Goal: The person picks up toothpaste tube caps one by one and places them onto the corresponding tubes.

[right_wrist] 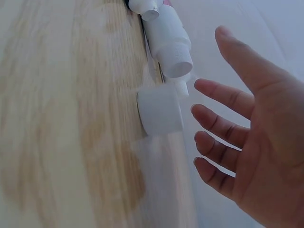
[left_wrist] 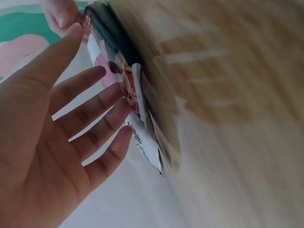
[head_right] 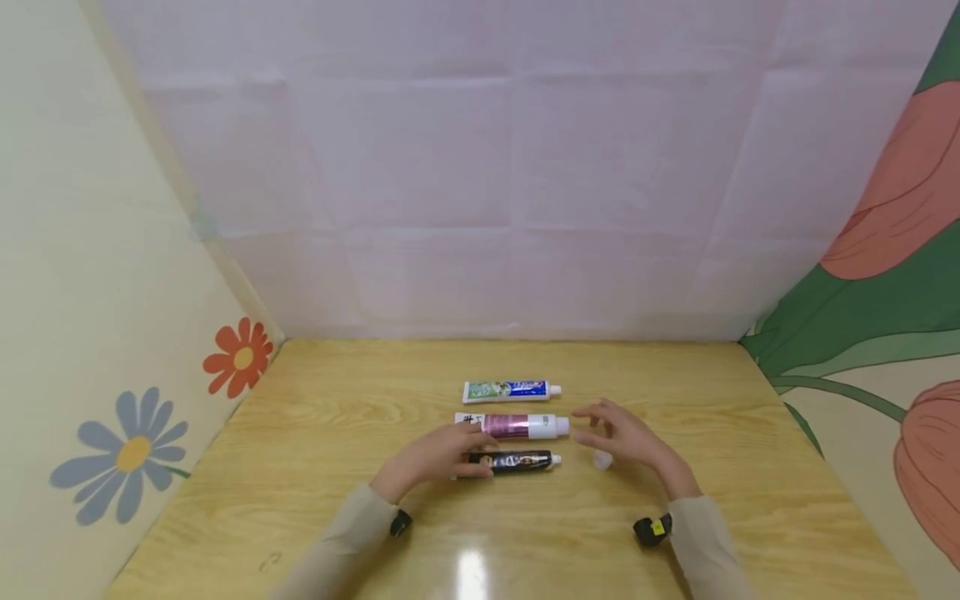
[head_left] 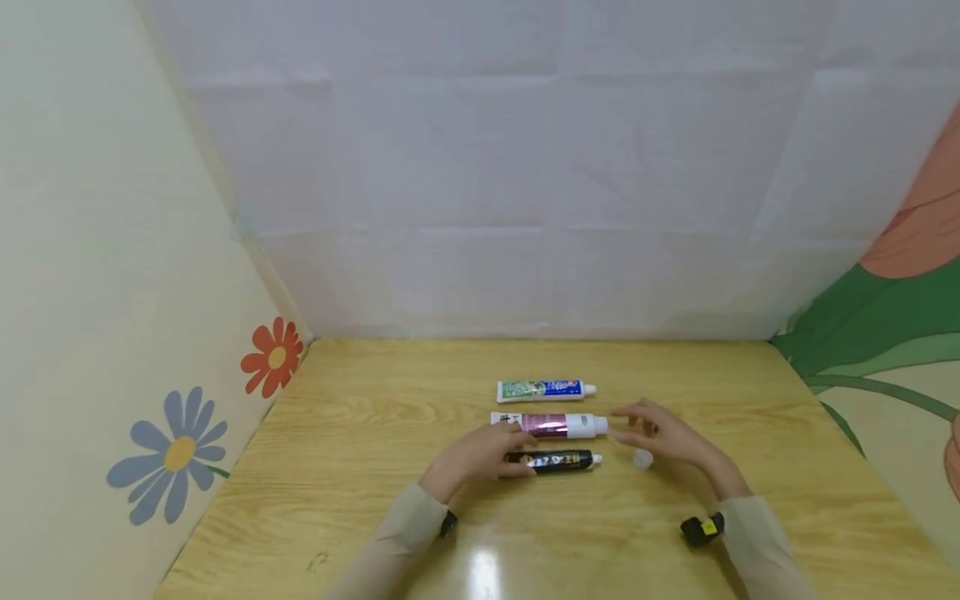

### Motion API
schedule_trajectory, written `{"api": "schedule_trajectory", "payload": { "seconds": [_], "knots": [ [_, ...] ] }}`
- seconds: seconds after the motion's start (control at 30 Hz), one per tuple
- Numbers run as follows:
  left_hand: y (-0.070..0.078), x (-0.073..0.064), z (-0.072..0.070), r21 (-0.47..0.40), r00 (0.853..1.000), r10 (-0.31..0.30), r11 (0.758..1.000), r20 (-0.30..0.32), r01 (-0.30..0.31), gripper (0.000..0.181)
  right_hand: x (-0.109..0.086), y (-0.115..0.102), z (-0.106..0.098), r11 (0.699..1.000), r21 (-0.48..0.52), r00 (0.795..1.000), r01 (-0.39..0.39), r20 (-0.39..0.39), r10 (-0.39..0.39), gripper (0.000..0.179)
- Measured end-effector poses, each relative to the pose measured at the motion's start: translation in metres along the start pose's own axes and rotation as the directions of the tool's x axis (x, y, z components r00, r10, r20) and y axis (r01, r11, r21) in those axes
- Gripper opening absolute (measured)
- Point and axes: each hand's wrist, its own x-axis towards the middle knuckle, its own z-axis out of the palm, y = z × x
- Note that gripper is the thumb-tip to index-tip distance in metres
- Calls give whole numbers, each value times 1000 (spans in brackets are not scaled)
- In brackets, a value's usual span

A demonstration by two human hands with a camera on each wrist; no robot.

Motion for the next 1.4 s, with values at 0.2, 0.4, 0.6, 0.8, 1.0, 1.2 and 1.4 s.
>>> {"api": "schedule_trajectory", "payload": {
  "seconds": [0.2,0.4,0.6,0.8,1.0,1.2,1.4],
  "knots": [
    [4,-1,5,14,999,-24,1000,27,23,57,-13,7,-1,1000,-17,999,-14,50,14,48],
    [9,3,11,65,998,-29,998,54,26,54,-21,16,0,999,30,991,-34,130,30,47],
    [13,6,13,32,995,-42,999,95,39,48,-21,18,0,998,59,988,5,153,-14,30],
    [14,7,11,-15,992,-73,997,106,75,42,-20,16,-1,998,52,986,23,165,-32,26],
    [17,5,8,-32,985,-101,994,137,106,44,-22,15,-4,997,79,980,-3,199,-13,27],
    [21,3,6,-34,981,-120,991,150,126,46,-23,14,-6,994,97,976,-46,218,24,27],
    [20,0,4,-23,986,-109,993,123,112,48,-23,15,-5,996,85,985,8,173,-23,26]
  ]
}}
